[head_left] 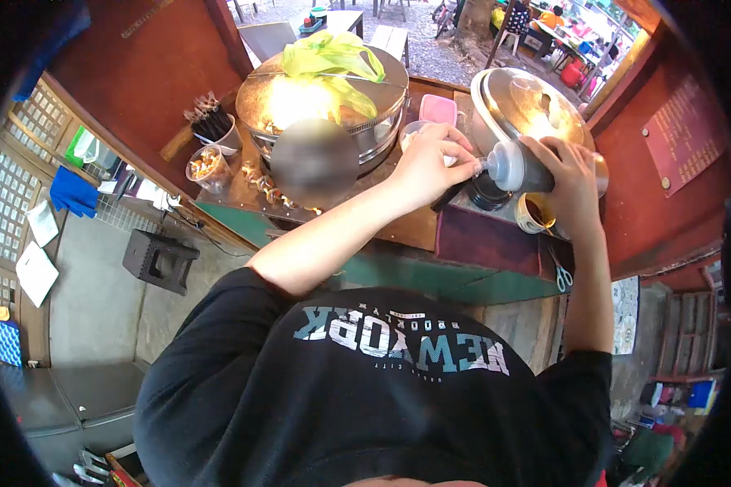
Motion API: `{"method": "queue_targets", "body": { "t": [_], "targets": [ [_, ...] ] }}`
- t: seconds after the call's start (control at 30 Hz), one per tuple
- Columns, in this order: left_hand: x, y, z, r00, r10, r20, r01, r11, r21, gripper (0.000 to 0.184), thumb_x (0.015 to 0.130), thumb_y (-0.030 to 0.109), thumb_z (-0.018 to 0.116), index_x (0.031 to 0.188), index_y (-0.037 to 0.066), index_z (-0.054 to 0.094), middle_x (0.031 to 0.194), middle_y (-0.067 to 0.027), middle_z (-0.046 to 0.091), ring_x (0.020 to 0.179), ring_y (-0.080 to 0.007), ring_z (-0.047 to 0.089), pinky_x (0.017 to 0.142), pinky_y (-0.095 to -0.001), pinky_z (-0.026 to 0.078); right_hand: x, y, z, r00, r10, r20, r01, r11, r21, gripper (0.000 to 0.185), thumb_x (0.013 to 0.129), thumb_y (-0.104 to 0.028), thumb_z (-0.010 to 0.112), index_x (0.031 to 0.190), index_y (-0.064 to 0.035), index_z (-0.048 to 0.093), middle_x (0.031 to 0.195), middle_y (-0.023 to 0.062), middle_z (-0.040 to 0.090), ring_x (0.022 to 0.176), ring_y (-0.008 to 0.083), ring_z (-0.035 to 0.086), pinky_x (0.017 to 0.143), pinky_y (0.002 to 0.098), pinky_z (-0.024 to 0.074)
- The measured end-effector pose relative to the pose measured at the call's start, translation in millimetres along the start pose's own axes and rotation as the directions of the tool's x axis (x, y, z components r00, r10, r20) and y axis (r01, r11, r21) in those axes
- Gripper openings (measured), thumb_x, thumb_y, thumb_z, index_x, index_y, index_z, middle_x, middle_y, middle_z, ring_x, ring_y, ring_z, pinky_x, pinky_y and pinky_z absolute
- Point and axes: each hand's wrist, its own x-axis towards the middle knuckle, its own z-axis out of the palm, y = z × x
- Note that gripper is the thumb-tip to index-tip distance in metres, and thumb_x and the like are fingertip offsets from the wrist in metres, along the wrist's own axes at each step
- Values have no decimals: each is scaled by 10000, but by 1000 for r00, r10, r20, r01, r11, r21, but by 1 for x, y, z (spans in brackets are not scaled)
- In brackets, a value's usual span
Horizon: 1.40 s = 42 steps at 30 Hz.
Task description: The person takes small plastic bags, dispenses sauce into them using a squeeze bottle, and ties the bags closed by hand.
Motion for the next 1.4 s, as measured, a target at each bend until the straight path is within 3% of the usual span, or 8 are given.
{"method": "queue_targets", "body": {
  "t": [0.37,0.67,0.9,1.13,1.23,1.27,1.3,1.4],
  "targets": [
    [-22,-9,13,991,-133,30,137,974,-182,116,783,159,769,824,55,740,957,-41,651,976,-182,588,885,-324,446,-62,-14,86,939,337,-69,-273,851,448,764,547,-44,816,1266,-147,579,1127,83,622,1047,287,592,901,392,432],
    [-37,-33,29,919,-370,137,389,797,-461,221,840,207,739,952,16,743,1024,-70,650,1033,-169,572,938,-307,419,-112,-26,191,649,756,89,-328,172,929,976,595,-84,895,1395,8,342,1358,131,454,1231,223,458,1041,352,382],
    [-48,-48,37,900,-417,127,415,730,-543,172,839,171,735,947,37,750,1014,-64,659,1018,-162,577,934,-299,418,-131,-35,216,532,845,57,-316,136,939,1048,623,-159,901,1443,-27,263,1391,142,421,1268,244,425,1079,367,328],
    [-57,-58,39,895,-425,132,426,732,-532,195,849,168,728,987,31,737,1094,-66,617,1057,-159,560,949,-290,420,-136,-55,178,508,799,-323,-432,560,706,1027,644,-207,885,1431,-43,246,1365,131,306,1243,262,368,1013,402,332],
    [-60,-57,34,893,-431,128,435,754,-492,193,854,167,722,992,33,737,1094,-67,614,1052,-163,561,945,-288,423,-121,-76,153,615,685,-389,-309,664,681,548,734,-125,811,1201,-14,548,1112,119,531,1004,219,513,893,347,421],
    [-62,-59,34,897,-424,130,430,761,-487,193,853,167,722,993,34,738,1091,-67,614,1052,-163,561,942,-289,427,-92,-92,122,699,679,-225,-307,568,764,259,781,-60,756,1017,-20,656,937,84,585,881,206,575,801,316,470],
    [-64,-61,34,900,-415,133,425,766,-483,193,853,167,721,993,35,738,1089,-68,615,1052,-164,561,940,-290,430,-74,-101,118,720,681,-134,-282,464,840,200,790,-33,734,982,-40,677,920,80,593,847,201,604,751,309,490],
    [-68,-67,35,914,-386,128,399,792,-462,194,846,170,727,987,37,740,1082,-69,618,1046,-165,564,930,-297,441,-52,-99,143,785,606,-127,-303,555,775,228,787,-83,736,1009,-74,683,926,87,595,889,231,608,785,331,486]
  ]
}}
